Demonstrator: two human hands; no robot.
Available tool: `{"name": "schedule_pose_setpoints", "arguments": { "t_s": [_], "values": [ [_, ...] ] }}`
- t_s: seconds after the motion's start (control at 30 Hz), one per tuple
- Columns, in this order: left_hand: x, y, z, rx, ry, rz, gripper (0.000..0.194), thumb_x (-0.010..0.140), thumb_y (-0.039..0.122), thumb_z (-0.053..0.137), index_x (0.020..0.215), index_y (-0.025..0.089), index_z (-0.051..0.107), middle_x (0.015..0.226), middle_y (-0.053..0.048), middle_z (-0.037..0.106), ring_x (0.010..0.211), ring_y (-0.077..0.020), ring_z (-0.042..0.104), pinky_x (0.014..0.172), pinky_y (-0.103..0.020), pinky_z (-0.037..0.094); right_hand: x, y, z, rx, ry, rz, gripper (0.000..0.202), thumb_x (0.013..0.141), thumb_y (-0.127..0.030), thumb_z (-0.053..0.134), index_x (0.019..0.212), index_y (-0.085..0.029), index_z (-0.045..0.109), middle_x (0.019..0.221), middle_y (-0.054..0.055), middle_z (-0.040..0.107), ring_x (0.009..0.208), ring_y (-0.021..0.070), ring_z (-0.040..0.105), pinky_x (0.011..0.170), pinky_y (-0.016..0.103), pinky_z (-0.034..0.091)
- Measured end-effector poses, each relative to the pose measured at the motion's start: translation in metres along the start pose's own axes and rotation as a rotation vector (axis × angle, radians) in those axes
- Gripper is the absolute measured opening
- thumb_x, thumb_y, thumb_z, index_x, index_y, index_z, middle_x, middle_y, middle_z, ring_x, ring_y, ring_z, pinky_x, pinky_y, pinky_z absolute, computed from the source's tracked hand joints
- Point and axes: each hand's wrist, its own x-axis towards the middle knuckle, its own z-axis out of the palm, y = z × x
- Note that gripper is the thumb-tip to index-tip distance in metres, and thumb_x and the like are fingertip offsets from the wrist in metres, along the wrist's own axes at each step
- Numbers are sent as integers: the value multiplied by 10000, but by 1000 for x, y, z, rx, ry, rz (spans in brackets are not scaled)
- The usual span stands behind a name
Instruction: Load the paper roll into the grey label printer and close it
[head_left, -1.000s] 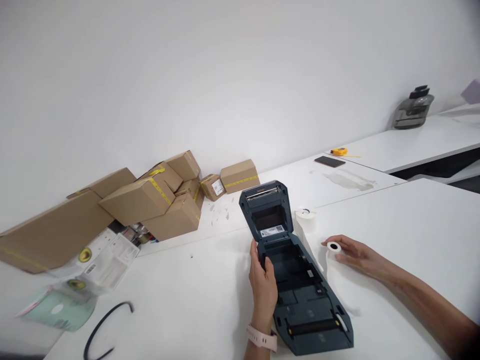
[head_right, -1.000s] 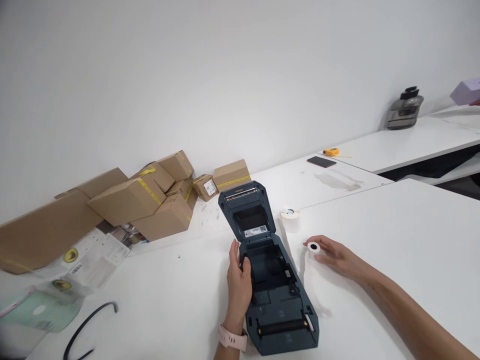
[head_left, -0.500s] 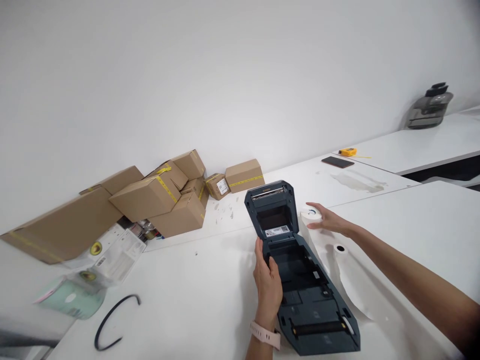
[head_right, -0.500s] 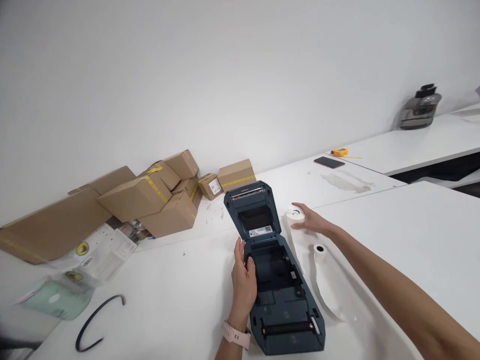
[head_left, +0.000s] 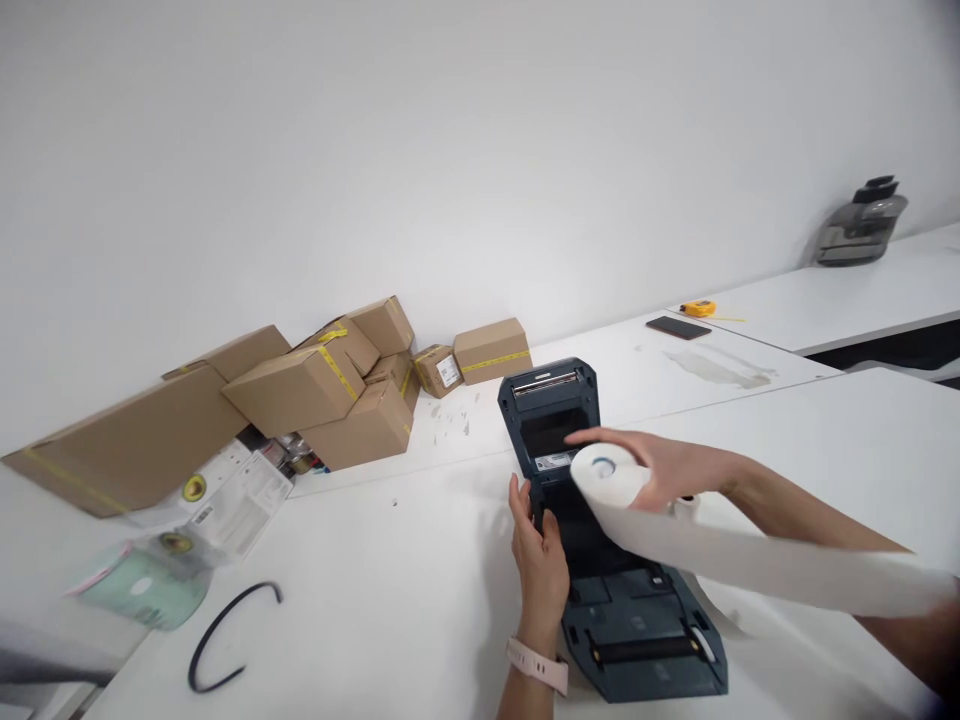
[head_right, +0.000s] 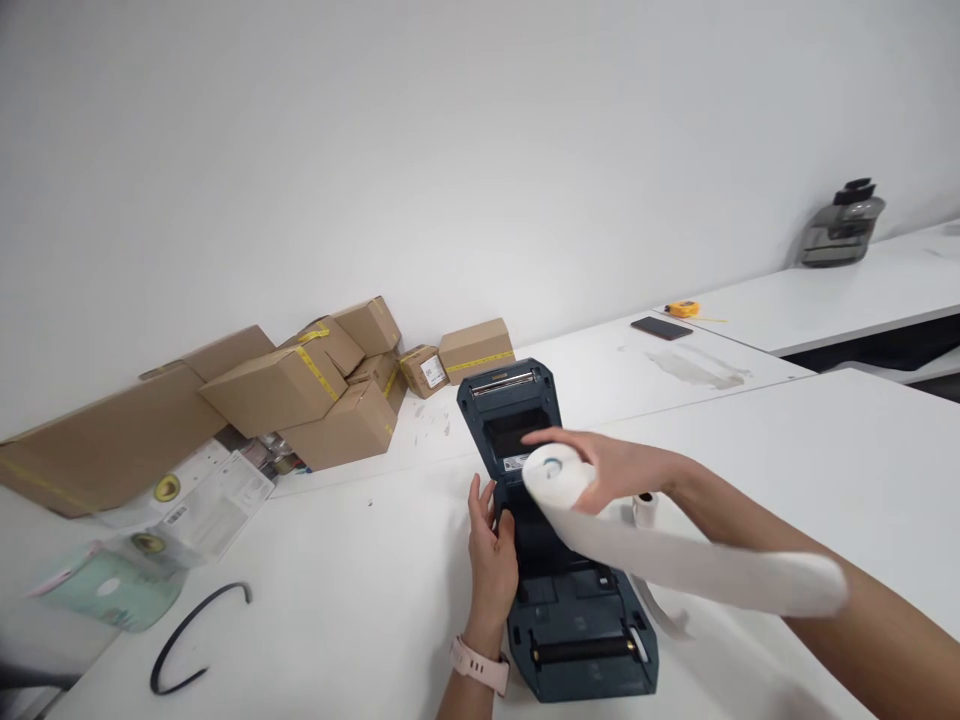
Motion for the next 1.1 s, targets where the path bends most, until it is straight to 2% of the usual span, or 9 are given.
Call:
{"name": "schedule_pose_setpoints", "arguments": {
  "t_s": [0.1, 0.23, 0.47, 0.73, 0.87, 1.0, 1.1],
  "values": [
    [-1, 0, -1, -13, 9, -7, 636, 993, 347, 426, 1570, 263, 172, 1606, -112, 388, 1476, -212, 380, 1189, -375, 338, 23, -37, 16, -122, -204, 5, 956, 547, -379, 857, 1429, -244, 515, 1387, 91, 599, 1270, 339, 566, 1072, 412, 457],
    [-2, -1, -2, -28, 24, -32, 642, 991, 359, 439, 1572, 274, 179, 1611, -106, 382, 1476, -220, 379, 1193, -387, 340, 39, -53, 28, -257, -323, 28, 914, 531, -329, 844, 1386, -193, 552, 1306, 122, 638, 1227, 367, 581, 1025, 445, 480],
    [-1, -6, -2, -89, 18, -45, 639, 990, 332, 431, 1572, 271, 176, 1628, -103, 346, 1481, -211, 370, 1187, -362, 345, 52, -57, 28, -385, -456, 63, 830, 478, -286, 846, 1274, -198, 630, 1154, 89, 684, 1206, 386, 575, 960, 437, 506],
    [-1, -5, -2, -99, 23, -52, 631, 980, 294, 436, 1567, 268, 204, 1621, -97, 361, 1480, -206, 370, 1198, -367, 329, 56, -59, 28, -397, -501, 77, 778, 483, -321, 831, 1227, -208, 634, 1115, 73, 673, 1160, 365, 582, 904, 406, 505],
    [0, -5, -1, -125, 33, -43, 631, 970, 294, 456, 1559, 276, 230, 1617, -89, 376, 1476, -201, 380, 1187, -352, 348, 62, -52, 39, -471, -520, 92, 746, 467, -382, 837, 1167, -204, 650, 1090, 77, 672, 1109, 373, 596, 910, 442, 493],
    [0, -4, -1, -100, 45, -42, 628, 960, 287, 460, 1553, 248, 255, 1603, -93, 401, 1472, -194, 387, 1182, -331, 349, 70, -36, 56, -541, -522, 124, 775, 438, -449, 856, 1135, -160, 675, 1100, 114, 680, 1117, 410, 594, 936, 490, 484],
    [1, -5, -1, -89, 43, -42, 623, 959, 290, 461, 1549, 248, 266, 1603, -88, 402, 1478, -192, 379, 1178, -321, 351, 70, -24, 65, -526, -509, 137, 781, 482, -501, 845, 1166, -162, 680, 1124, 125, 691, 1123, 411, 606, 911, 475, 501]
  ]
}}
